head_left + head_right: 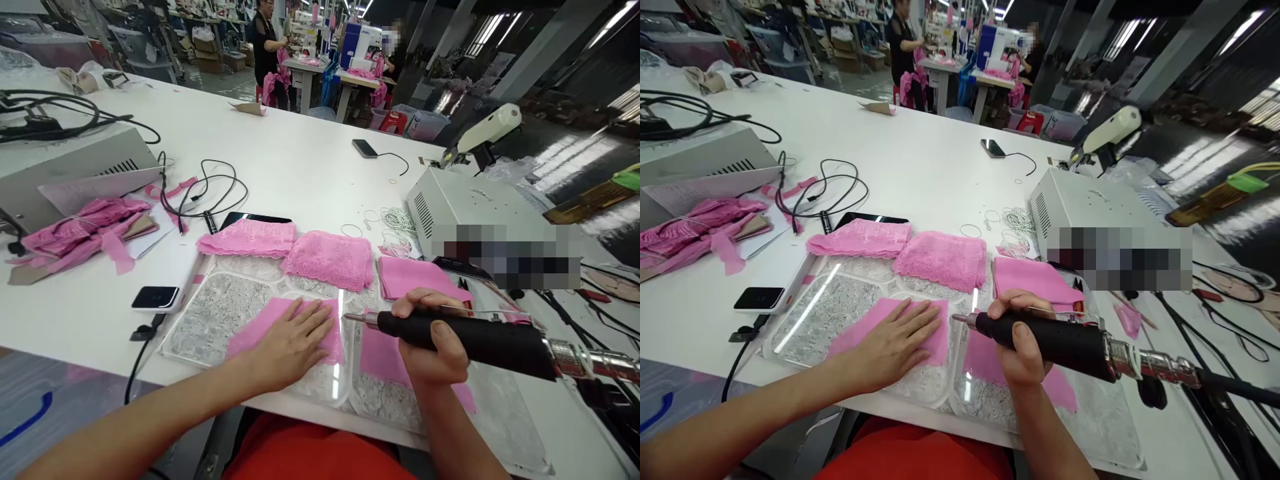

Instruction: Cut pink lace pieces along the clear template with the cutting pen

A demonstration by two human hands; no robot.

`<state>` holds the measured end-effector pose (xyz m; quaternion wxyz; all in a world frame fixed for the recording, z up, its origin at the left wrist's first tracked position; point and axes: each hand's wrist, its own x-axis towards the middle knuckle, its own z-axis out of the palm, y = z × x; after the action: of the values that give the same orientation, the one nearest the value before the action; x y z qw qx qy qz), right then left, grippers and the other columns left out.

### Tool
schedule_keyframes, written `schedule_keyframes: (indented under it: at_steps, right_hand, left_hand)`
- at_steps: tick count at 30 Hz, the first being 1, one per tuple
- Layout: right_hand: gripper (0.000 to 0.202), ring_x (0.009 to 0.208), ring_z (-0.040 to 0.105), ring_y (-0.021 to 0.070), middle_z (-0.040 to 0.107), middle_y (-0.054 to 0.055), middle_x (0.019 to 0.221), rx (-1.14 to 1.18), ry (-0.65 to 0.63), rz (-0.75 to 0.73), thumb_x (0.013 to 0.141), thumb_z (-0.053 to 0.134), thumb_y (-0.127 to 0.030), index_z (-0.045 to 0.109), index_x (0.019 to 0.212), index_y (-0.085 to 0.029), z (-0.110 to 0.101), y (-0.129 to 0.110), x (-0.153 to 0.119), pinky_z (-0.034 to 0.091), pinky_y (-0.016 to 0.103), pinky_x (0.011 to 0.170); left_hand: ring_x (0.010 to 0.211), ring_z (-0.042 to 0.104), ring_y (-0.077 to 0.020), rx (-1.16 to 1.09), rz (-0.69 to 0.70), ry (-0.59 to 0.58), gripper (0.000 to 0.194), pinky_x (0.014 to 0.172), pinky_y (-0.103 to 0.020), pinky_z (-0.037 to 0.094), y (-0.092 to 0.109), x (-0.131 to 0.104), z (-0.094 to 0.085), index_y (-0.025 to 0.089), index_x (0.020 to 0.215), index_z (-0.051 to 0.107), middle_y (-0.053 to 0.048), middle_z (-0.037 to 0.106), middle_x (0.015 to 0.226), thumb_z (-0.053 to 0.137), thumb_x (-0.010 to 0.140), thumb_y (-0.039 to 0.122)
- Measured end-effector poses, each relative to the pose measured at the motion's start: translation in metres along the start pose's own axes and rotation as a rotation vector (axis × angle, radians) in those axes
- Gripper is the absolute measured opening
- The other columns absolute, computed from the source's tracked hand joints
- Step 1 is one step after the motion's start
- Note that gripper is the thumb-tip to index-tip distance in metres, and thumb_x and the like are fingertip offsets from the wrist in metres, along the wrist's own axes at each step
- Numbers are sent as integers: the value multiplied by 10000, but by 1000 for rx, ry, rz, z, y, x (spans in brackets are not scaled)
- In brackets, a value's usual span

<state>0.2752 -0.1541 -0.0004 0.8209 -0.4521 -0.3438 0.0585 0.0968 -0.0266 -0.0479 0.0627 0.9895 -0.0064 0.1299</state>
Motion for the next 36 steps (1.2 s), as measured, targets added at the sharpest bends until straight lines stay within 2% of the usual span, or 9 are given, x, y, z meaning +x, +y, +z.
schedule_keyframes:
  at_steps: [4,10,18,36]
  right_hand:
    - [204,595,577,140,622,40,870,6,3,-19,727,537,-236,643,890,-175,-1,0,1,469,330,565]
    - [199,590,574,137,626,27,868,-5,31,-31,722,538,-242,645,881,-188,2,1,4,479,339,580]
    - [170,611,575,133,612,14,877,-6,78,-18,734,571,-256,641,881,-208,10,6,4,488,340,604]
    - [125,646,565,129,601,10,900,-24,40,4,779,581,-257,618,894,-222,16,14,1,502,350,646]
  left_hand:
    - [1386,393,-305,16,14,-39,462,1137,-525,284,-2,-1,-2,147,1415,428,-110,424,1496,392,1020,385]
    - [1387,390,-292,21,29,-33,460,1159,-537,213,-3,-1,-4,169,1423,416,-94,422,1500,367,1027,399]
    - [1350,432,-321,49,38,-18,449,1118,-560,276,-2,1,-3,149,1398,441,-109,466,1466,375,1024,388]
    - [1366,413,-293,30,11,-5,443,1157,-565,194,-1,0,-2,177,1402,444,-102,446,1482,383,1021,396]
